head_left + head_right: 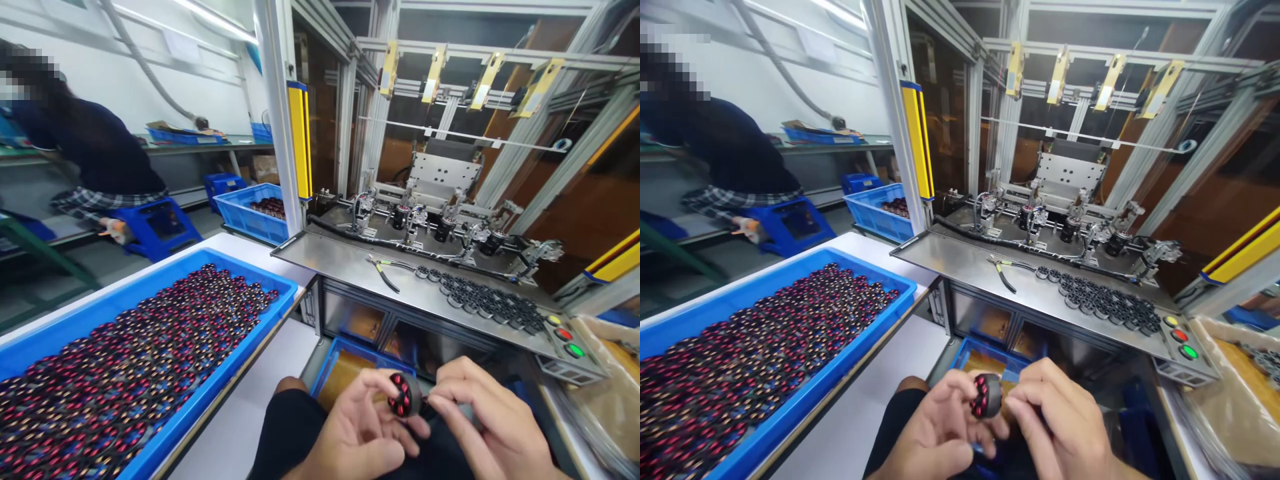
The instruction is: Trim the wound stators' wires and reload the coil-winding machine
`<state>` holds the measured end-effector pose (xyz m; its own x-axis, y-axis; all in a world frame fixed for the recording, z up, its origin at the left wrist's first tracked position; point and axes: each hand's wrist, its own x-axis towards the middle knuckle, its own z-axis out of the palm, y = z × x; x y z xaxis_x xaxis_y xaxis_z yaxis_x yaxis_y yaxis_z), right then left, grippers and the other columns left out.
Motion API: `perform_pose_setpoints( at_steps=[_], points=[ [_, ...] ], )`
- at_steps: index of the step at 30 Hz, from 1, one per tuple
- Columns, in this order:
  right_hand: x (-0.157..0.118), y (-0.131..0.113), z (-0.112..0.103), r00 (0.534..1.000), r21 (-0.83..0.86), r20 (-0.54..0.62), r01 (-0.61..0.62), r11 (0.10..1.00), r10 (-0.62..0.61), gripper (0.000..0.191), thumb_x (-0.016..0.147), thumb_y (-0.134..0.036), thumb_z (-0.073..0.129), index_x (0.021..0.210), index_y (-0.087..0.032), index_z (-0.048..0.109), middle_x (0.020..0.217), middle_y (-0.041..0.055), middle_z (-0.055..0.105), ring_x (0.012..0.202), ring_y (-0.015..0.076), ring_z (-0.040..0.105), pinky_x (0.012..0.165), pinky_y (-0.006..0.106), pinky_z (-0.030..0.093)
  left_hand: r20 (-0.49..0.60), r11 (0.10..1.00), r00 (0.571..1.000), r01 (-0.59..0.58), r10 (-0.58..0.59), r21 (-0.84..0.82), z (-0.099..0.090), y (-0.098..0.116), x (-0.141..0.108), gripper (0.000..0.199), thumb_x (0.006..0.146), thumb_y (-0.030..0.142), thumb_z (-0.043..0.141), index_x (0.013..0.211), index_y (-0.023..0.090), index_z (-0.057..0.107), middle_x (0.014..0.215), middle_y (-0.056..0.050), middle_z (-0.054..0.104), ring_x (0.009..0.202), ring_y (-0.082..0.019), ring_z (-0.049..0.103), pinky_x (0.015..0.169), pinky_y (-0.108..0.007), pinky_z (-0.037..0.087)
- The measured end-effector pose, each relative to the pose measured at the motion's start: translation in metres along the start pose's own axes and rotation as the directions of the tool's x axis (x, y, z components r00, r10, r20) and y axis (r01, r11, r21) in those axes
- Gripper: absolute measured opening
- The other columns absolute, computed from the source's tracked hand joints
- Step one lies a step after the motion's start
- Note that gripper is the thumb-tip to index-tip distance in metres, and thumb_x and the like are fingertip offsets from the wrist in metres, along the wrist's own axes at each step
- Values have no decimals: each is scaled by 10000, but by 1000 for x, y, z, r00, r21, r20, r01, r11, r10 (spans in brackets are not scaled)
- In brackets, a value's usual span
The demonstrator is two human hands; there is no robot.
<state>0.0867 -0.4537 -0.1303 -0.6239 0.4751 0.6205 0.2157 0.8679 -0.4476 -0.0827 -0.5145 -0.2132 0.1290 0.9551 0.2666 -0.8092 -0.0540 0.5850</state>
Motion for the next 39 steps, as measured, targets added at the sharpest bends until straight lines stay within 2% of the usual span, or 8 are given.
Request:
perform_pose_setpoints(
  at_steps=[5, 10, 14, 20, 23, 27, 34, 39],
  points=[
    [8, -2, 0, 1000, 125, 31, -11, 992, 7, 142, 920, -56, 537, 858, -162, 609, 730, 41, 604, 660, 120, 590, 598, 218, 511, -106, 989, 994, 1, -17, -150, 5, 13, 0, 445, 709, 495, 829, 1027, 255, 631, 1143, -55, 673, 1224, -262, 596, 950, -339, 498],
    [10, 0, -3, 997, 162, 37, 66, 985, -73, 138, 969, -140, 529, 872, -158, 625, 724, 51, 617, 661, 131, 578, 584, 235, 502, 70, 916, 916, 399, -396, -39, -3, 1, 1, 505, 904, 622, 533, 981, 131, 621, 765, -87, 702, 683, -160, 701, 647, -232, 485],
    [6, 0, -4, 999, 129, -27, 27, 991, -24, 132, 950, -119, 558, 847, -151, 634, 714, 47, 630, 656, 128, 585, 592, 233, 494, 48, 968, 967, 248, -250, 44, 1, -4, 1, 374, 858, 448, 702, 1134, 225, 585, 847, -45, 723, 666, -154, 710, 567, -200, 482],
    [4, -1, -3, 993, 155, -91, -59, 986, 74, 157, 937, -109, 562, 800, -154, 622, 725, 49, 637, 673, 130, 591, 618, 240, 511, -270, 1000, 963, 12, -16, -16, 12, 12, 8, 417, 643, 452, 871, 935, 288, 623, 1096, -23, 659, 1130, -268, 633, 899, -358, 539],
    [6, 1, -3, 998, 220, -69, 2, 976, 14, 152, 956, -151, 557, 825, -152, 632, 724, 51, 643, 669, 128, 597, 613, 237, 516, -214, 971, 952, 193, -220, -143, 5, 8, 12, 502, 730, 607, 751, 1069, 245, 674, 1046, -80, 695, 1108, -298, 648, 867, -383, 546],
    [8, 4, -3, 997, 258, -52, 67, 964, -56, 171, 983, -190, 546, 852, -144, 647, 725, 56, 653, 662, 123, 607, 603, 222, 517, 55, 844, 859, 511, -510, -160, -3, -4, 10, 537, 915, 620, 501, 845, 134, 717, 662, -79, 691, 749, -238, 718, 698, -317, 539],
    [2, 6, -5, 994, 159, -103, 36, 987, -20, 164, 959, -151, 557, 815, -143, 633, 712, 57, 645, 651, 128, 594, 610, 239, 512, -153, 959, 965, 238, -215, 154, 11, 1, 7, 345, 794, 423, 767, 1046, 202, 686, 869, -55, 719, 717, -178, 691, 638, -244, 517],
    [-1, 3, -1, 978, 174, -188, -59, 983, 92, 171, 942, -144, 569, 784, -156, 634, 703, 42, 641, 650, 129, 589, 600, 241, 496, -272, 938, 960, 28, 72, 347, 9, 0, 9, 290, 682, 285, 871, 908, 243, 695, 1060, -37, 667, 855, -171, 673, 761, -253, 553]
  ],
)
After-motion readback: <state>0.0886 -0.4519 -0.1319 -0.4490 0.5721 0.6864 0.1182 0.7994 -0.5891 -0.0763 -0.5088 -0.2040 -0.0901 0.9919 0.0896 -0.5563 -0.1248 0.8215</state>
